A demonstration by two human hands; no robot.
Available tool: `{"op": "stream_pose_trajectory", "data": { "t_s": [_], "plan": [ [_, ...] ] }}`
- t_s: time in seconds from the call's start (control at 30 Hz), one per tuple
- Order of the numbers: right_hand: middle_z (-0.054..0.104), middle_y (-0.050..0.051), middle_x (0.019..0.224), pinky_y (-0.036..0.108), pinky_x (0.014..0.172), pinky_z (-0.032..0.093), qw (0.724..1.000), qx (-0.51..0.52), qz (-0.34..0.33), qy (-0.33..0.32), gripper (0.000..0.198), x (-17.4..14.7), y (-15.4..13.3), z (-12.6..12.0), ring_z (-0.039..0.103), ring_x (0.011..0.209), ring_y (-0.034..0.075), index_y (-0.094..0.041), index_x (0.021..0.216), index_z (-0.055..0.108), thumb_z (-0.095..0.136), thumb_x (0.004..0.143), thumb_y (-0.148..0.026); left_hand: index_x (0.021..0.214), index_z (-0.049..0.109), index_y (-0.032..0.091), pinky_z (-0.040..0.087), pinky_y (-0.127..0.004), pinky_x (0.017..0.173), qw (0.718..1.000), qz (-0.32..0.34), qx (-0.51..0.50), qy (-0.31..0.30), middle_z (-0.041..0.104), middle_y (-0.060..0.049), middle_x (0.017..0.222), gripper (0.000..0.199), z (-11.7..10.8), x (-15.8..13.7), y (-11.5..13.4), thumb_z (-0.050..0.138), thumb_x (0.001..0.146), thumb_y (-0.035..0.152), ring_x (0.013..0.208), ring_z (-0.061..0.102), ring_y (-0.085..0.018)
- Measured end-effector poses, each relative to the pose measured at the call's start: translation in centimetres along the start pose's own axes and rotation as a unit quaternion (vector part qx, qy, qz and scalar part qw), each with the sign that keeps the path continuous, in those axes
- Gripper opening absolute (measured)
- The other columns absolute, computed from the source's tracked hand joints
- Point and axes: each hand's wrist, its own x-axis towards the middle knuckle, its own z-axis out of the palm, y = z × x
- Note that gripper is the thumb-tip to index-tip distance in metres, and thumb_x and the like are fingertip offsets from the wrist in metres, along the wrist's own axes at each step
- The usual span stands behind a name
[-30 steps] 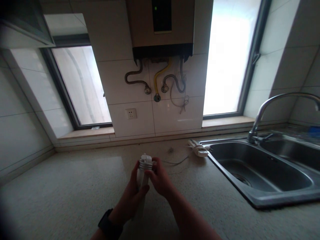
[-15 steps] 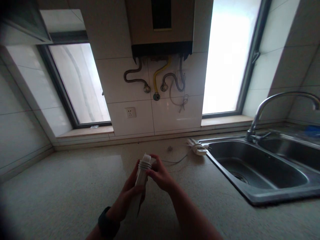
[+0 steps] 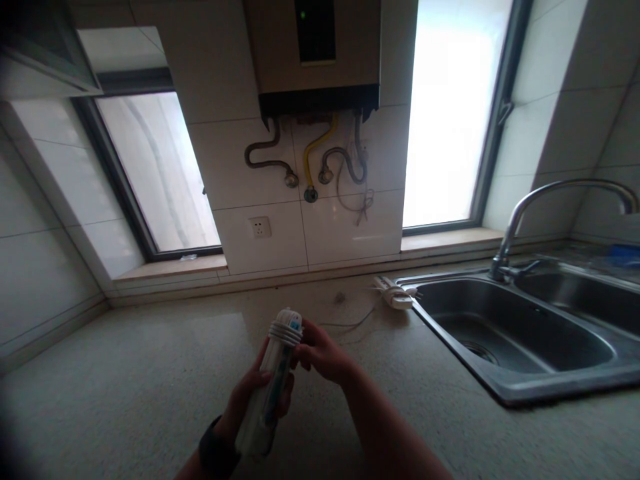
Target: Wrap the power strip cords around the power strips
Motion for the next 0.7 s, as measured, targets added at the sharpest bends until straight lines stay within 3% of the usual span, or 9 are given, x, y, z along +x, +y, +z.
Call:
{"op": "stream_pose_trajectory", "data": {
  "t_s": [0.17,0.23,0.33,0.4,0.57,0.7],
  "plan": [
    [0.056,-0.002,0.069,0.017,0.042,0.035,1.000,-0.027,0.003,0.004,0.062,-0.1,0.4,0.5,0.054,0.051,0.009,-0.014,0.116,0.058,0.074,0.079,-0.061,0.147,0.034,0.031,0.042,-0.020,0.043,0.997,-0.041,-0.060,-0.027,0.059,-0.008,0.105,0.068,-0.1,-0.1,0.0,0.060,0.085,0.036,0.058,0.057,-0.011],
    [0.058,-0.001,0.073,0.017,0.042,0.038,0.999,-0.039,-0.012,0.030,0.066,-0.3,0.7,0.9,0.053,0.051,0.009,-0.016,0.124,0.054,0.074,0.079,-0.061,0.138,0.047,0.024,0.041,-0.019,0.045,0.992,-0.066,-0.091,-0.051,0.058,-0.009,0.110,0.057,0.1,-0.1,0.2,0.061,0.085,0.039,0.059,0.055,-0.009],
    [0.061,0.003,0.095,0.019,0.045,0.045,0.994,-0.062,-0.047,0.075,0.088,-0.6,0.9,1.6,0.054,0.054,0.009,-0.027,0.150,0.026,0.070,0.082,-0.061,0.124,0.058,0.016,0.040,-0.019,0.047,0.984,-0.092,-0.124,-0.085,0.058,-0.010,0.111,0.046,0.4,-0.1,0.4,0.060,0.086,0.042,0.060,0.053,-0.008],
    [0.061,0.006,0.105,0.022,0.047,0.049,0.990,-0.088,-0.066,0.084,0.098,-0.8,1.0,1.9,0.056,0.059,0.011,-0.029,0.156,0.010,0.066,0.084,-0.065,0.122,0.060,0.015,0.039,-0.019,0.047,0.982,-0.097,-0.132,-0.097,0.058,-0.009,0.111,0.045,0.5,-0.1,0.3,0.059,0.086,0.043,0.060,0.052,-0.008],
    [0.063,0.010,0.108,0.034,0.074,0.055,0.961,-0.211,-0.138,0.111,0.083,-0.8,0.9,1.7,0.063,0.087,0.023,-0.021,0.149,0.032,0.056,0.087,-0.070,0.123,0.060,0.014,0.039,-0.020,0.047,0.983,-0.099,-0.128,-0.086,0.057,-0.009,0.110,0.047,0.2,-0.3,0.0,0.057,0.086,0.043,0.059,0.051,-0.008],
    [0.065,0.010,0.105,0.034,0.073,0.055,0.943,-0.266,-0.143,0.136,0.077,-0.8,1.0,1.9,0.064,0.085,0.024,-0.020,0.147,0.033,0.048,0.091,-0.070,0.124,0.060,0.014,0.037,-0.020,0.045,0.979,-0.108,-0.146,-0.096,0.057,-0.008,0.105,0.049,0.3,-0.3,0.2,0.059,0.085,0.043,0.059,0.051,-0.008]
  ]
}}
